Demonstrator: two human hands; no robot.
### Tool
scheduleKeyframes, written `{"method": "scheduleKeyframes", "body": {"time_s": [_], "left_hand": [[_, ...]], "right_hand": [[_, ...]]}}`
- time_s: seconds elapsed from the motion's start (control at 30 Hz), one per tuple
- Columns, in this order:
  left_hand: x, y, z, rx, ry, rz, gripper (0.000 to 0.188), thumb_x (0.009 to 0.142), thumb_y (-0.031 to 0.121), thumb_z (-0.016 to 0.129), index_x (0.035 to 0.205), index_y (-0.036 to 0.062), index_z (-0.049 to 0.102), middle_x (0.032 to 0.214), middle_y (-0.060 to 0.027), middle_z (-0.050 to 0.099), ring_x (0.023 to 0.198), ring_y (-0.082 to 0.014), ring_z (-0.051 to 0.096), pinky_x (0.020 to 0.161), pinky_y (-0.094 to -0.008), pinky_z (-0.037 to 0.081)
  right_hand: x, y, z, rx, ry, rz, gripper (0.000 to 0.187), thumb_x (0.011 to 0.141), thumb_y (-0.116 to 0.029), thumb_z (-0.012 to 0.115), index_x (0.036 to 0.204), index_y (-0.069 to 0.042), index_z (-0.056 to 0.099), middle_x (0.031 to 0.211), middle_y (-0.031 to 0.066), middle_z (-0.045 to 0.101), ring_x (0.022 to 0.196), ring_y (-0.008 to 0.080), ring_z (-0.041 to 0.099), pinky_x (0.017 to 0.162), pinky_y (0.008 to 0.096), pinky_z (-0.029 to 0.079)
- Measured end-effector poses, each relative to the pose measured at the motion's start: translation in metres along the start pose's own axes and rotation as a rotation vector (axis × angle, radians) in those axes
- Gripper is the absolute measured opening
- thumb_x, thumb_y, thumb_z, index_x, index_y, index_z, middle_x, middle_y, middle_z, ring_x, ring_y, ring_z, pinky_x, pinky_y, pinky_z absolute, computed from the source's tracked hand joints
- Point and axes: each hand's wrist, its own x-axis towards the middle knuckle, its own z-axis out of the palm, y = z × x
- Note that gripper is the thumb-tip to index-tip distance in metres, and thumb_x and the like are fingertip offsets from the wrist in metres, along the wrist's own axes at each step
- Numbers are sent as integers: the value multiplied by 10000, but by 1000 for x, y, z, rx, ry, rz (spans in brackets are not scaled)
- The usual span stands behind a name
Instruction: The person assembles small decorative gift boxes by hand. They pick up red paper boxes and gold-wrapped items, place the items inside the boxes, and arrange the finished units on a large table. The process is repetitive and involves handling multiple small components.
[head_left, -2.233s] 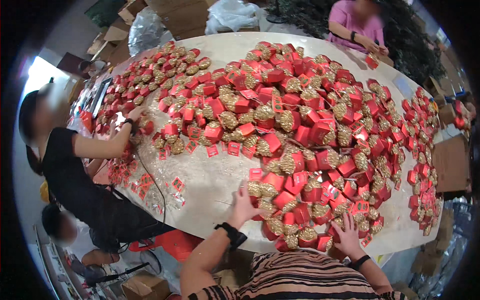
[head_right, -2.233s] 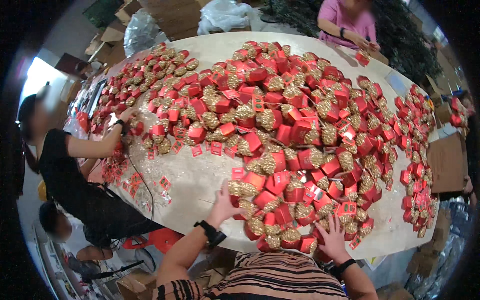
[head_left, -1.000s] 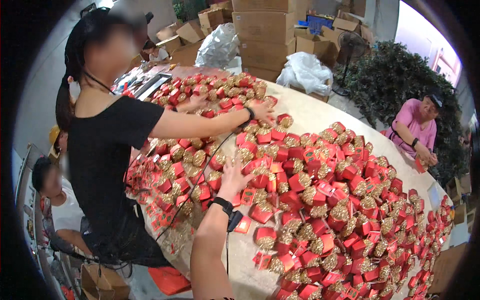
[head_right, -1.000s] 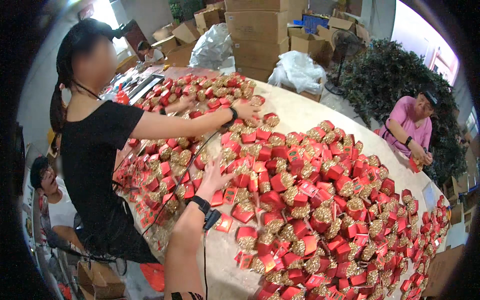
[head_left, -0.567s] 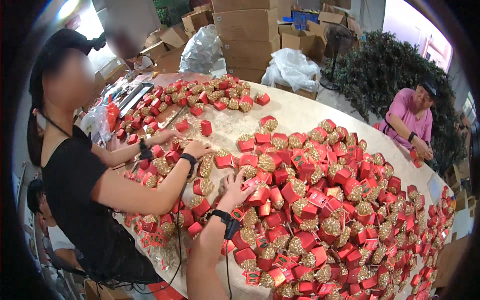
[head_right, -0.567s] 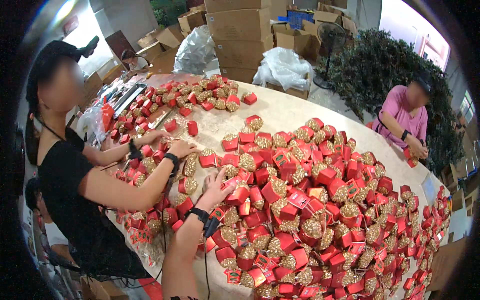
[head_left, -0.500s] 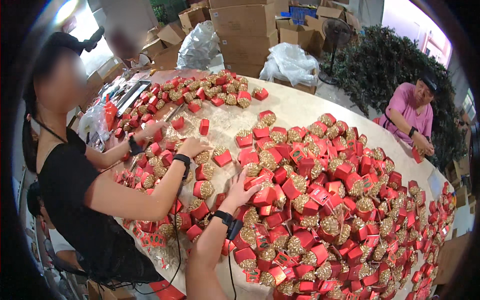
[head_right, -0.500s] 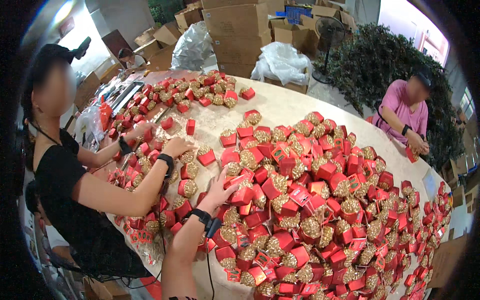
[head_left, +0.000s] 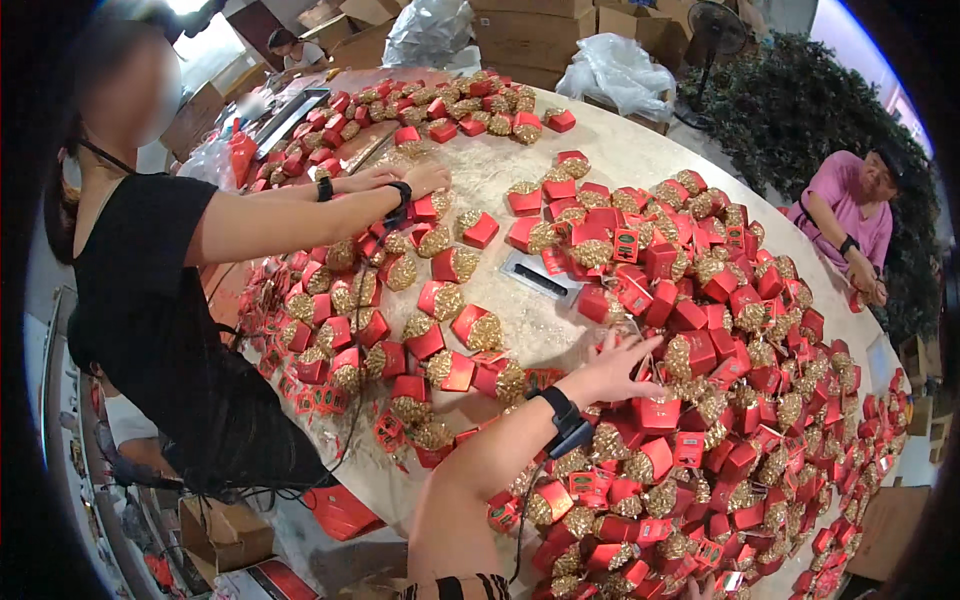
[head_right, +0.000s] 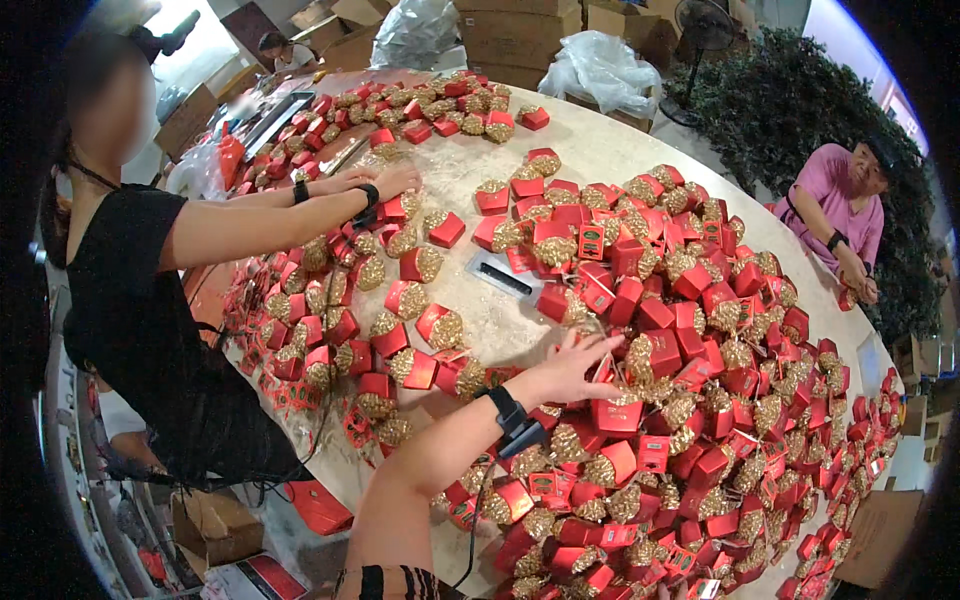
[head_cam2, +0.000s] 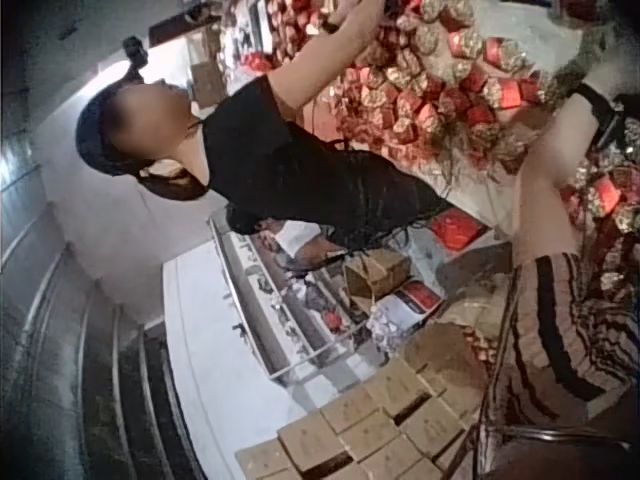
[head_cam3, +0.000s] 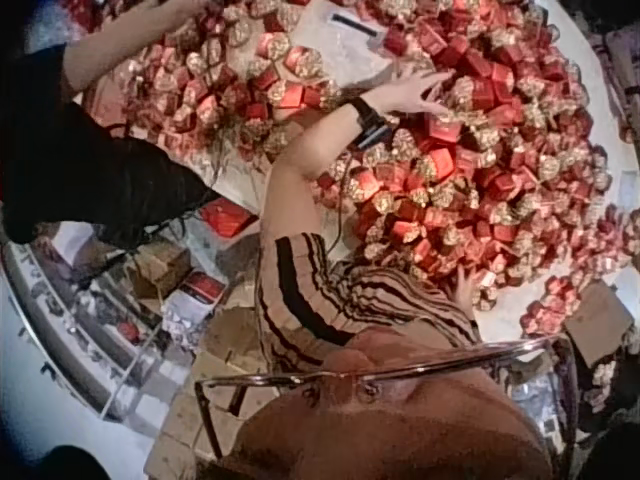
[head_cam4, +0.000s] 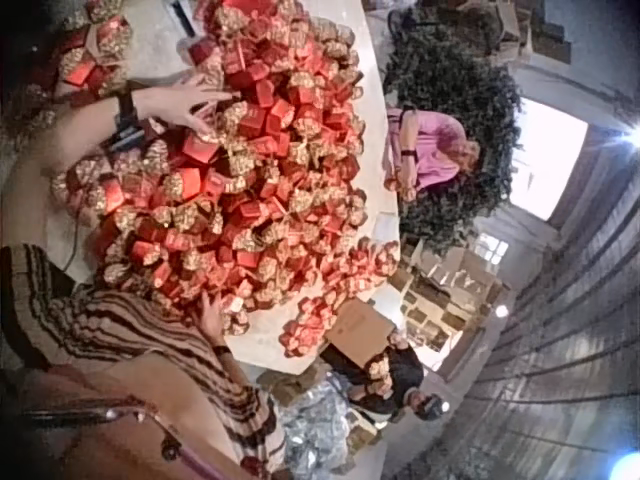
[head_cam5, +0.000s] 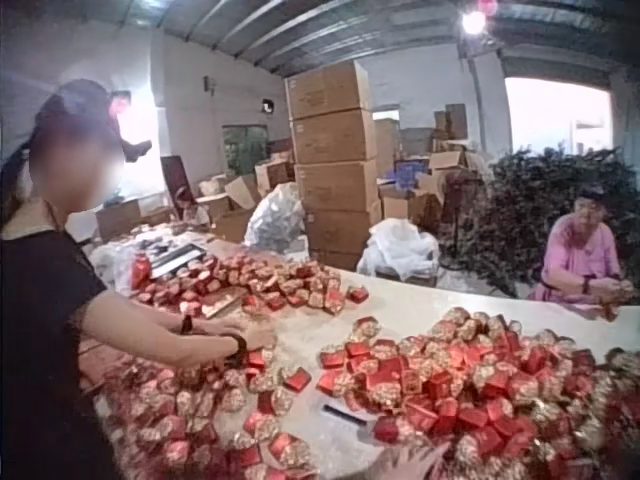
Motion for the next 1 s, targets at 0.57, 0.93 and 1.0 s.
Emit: {"method": "scheduleKeyframes", "body": {"time_s": [0.57,0.93,1.0], "left_hand": [[-207,-112,-38,406,361,-691,749,661,438,718,1295,175,418,1160,-234,497,1036,-376,523,863,-458,444],[-129,-106,-78,434,426,-621,768,710,438,693,1332,139,356,1219,-193,456,1138,-364,451,894,-455,437],[-101,-112,-66,513,397,-679,847,706,587,620,1365,159,303,1280,-218,422,1169,-387,424,915,-548,375]], "right_hand": [[-7,-9,7,-3,192,-144,752,723,-231,675,1363,-92,305,1370,309,222,1210,479,291,980,491,326],[-8,-11,4,-2,152,-110,789,696,-301,675,1366,-102,308,1370,331,209,1191,491,313,960,519,327],[-3,-2,13,24,178,-133,788,701,-301,673,1371,-112,304,1376,327,198,1199,493,302,963,519,325]]}}
